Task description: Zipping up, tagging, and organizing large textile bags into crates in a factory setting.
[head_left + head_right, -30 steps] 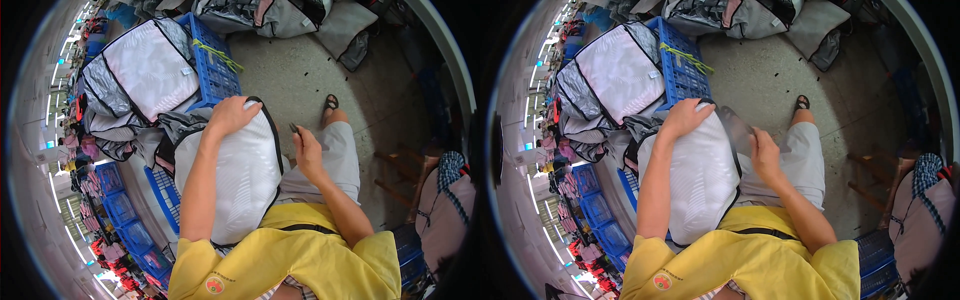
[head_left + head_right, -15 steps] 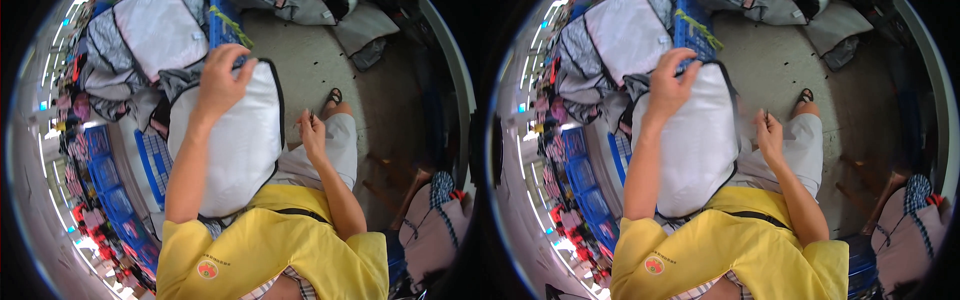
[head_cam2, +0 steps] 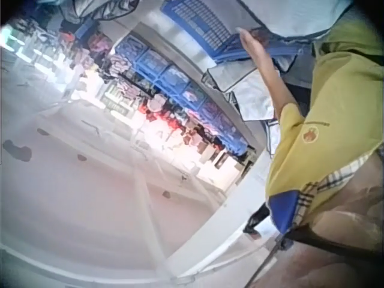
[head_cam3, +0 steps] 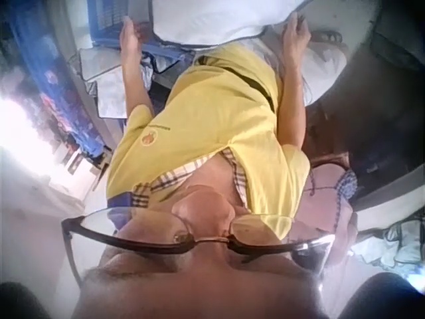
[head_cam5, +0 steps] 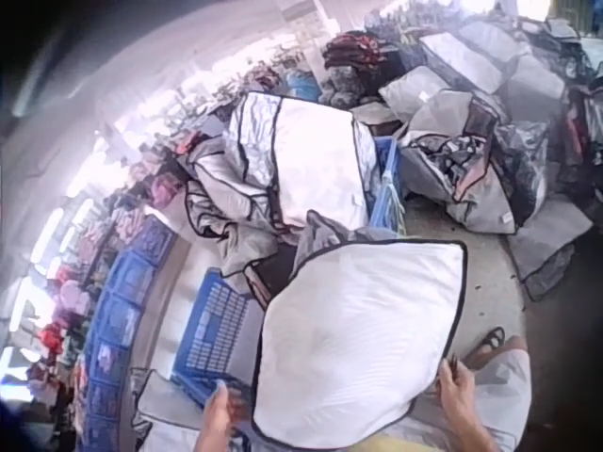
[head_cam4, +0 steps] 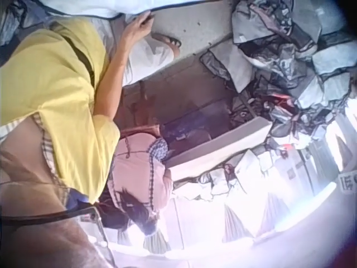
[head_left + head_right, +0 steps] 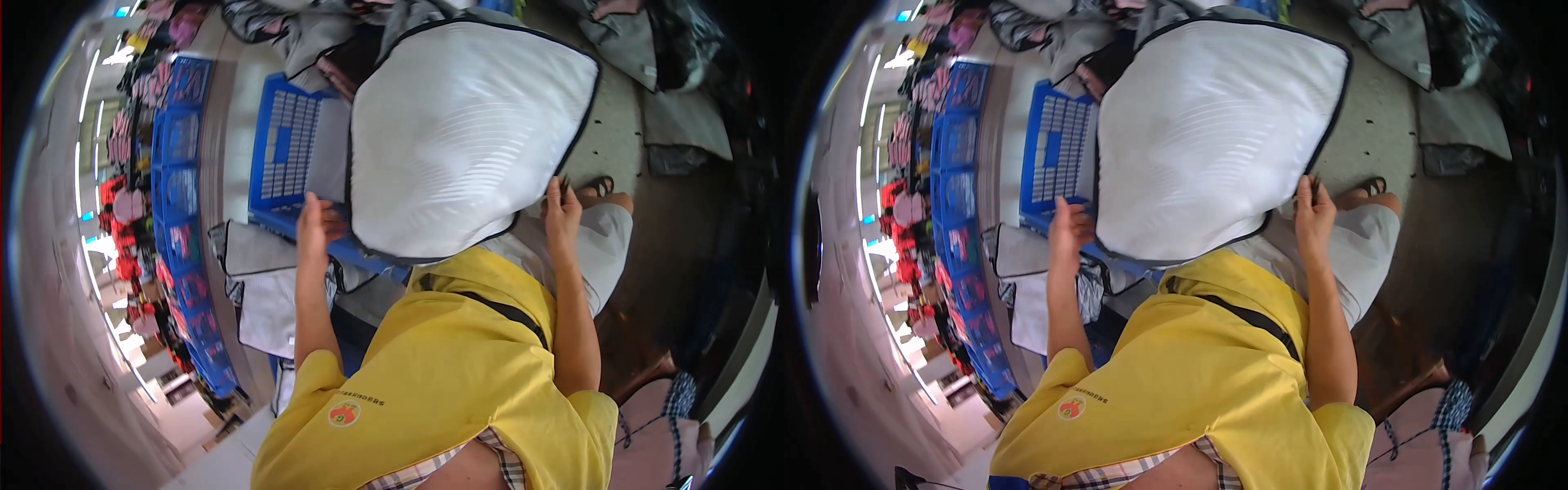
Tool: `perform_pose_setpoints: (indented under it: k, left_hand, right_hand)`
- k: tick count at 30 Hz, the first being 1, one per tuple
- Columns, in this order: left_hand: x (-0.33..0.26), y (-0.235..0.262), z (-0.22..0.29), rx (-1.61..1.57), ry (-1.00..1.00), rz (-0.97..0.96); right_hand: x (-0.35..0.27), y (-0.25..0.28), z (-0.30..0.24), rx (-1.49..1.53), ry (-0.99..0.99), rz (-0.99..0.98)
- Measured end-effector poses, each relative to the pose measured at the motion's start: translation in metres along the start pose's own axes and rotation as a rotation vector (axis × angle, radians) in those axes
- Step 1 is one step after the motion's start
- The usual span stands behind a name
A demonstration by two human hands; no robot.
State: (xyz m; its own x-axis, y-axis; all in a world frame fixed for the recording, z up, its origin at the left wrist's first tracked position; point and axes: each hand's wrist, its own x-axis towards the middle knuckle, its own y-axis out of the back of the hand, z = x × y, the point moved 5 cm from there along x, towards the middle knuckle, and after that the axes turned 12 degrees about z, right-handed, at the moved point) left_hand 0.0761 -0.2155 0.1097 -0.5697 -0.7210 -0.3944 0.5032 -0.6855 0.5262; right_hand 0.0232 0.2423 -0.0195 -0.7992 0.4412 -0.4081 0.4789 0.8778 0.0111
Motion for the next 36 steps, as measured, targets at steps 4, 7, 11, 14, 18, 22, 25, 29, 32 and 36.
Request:
perform_pose_setpoints:
  k: [4,7,11,14,18,22,25,29,32,36]
  left_hand:
    - [-0.016,-0.006,-0.022,-0.204,0.086,-0.129]
    - [-0.014,-0.022,-0.018,-0.236,0.132,-0.137]
    - [-0.015,-0.041,-0.004,-0.245,0.140,-0.208]
    - [-0.008,-0.047,0.000,-0.240,0.140,-0.221]
    - [-0.003,-0.060,0.003,-0.193,0.174,-0.287]
    - [0.001,-0.069,0.007,-0.110,0.172,-0.329]
    - [-0.010,-0.075,0.023,-0.098,0.173,-0.250]
    - [-0.013,-0.084,0.040,0.034,-0.188,-0.225]
    - [-0.043,-0.078,0.087,0.055,-0.544,-0.175]
    - [-0.132,-0.063,0.210,-0.130,-1.063,-0.131]
  right_hand:
    - [-0.002,0.002,0.003,0.006,-0.083,0.048]
    - [-0.001,0.010,0.020,-0.057,-0.072,0.075]
    - [-0.002,0.023,0.027,0.024,-0.092,0.044]
    - [-0.008,0.016,0.018,0.035,-0.084,-0.009]
    - [-0.010,0.031,0.005,0.041,-0.038,0.059]
    - [-0.040,0.017,-0.044,-0.199,0.276,-0.058]
    - [-0.084,-0.016,-0.079,-0.145,0.471,-0.295]
    - [-0.118,-0.044,-0.116,-0.357,0.903,-0.469]
    - [-0.108,-0.041,-0.110,-0.586,1.034,-0.371]
    - [-0.099,-0.024,-0.138,-0.353,1.141,-0.235]
